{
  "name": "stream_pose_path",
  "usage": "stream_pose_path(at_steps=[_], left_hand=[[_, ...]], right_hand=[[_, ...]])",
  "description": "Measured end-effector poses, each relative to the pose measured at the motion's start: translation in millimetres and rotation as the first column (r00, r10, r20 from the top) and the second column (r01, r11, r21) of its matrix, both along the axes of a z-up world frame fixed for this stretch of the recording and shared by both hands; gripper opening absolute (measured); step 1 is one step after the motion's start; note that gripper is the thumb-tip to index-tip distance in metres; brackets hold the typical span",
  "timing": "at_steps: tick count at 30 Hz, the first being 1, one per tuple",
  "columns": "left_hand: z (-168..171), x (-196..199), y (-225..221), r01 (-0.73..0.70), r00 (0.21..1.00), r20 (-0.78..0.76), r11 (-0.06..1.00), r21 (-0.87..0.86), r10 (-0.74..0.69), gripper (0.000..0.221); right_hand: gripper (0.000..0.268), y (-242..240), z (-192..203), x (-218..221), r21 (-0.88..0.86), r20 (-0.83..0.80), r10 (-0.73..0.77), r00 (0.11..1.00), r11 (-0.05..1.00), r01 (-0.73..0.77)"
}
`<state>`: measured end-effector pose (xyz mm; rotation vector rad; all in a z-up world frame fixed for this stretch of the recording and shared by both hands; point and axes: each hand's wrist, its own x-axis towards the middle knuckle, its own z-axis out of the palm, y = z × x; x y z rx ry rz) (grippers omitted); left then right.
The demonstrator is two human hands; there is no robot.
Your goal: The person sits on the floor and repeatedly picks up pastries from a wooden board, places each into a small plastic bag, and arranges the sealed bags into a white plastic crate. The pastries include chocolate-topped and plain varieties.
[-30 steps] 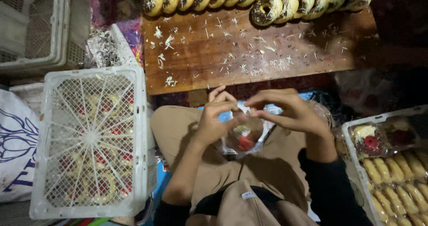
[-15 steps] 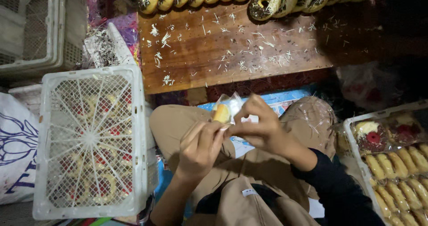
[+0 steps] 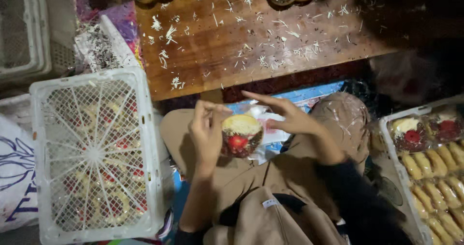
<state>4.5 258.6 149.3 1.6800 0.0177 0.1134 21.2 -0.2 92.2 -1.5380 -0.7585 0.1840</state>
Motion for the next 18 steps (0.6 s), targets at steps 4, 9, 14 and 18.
stream_pose_path(at_steps=[4, 9, 14, 18], left_hand=[[-53, 11, 36, -0.078, 0.997, 0.026, 0.996, -0.037, 0.079, 0.009], [-116, -49, 65, -0.314, 0.949, 0.19, 0.789, 0.528, 0.251, 0.014], [-136, -78, 70, -0.261, 0.962, 0.148, 0.606, 0.751, 0.23, 0.021], [-167, -24, 71, -0.093, 0.936, -0.279, 0.914, 0.396, 0.216, 0.02]], right_hand=[[0.005, 92, -88, 23, 0.27, -0.439, -0.459, 0.773, 0.753, 0.6], [0.027, 157, -163, -64, 0.139, -0.93, -0.146, 0.336, 0.708, 0.693], [0.023, 120, -216, -79, -0.129, -0.602, -0.383, 0.7, 0.912, 0.389], [0.015, 27, -219, 6, -0.711, 0.352, -0.225, 0.909, 0.567, 0.416]])
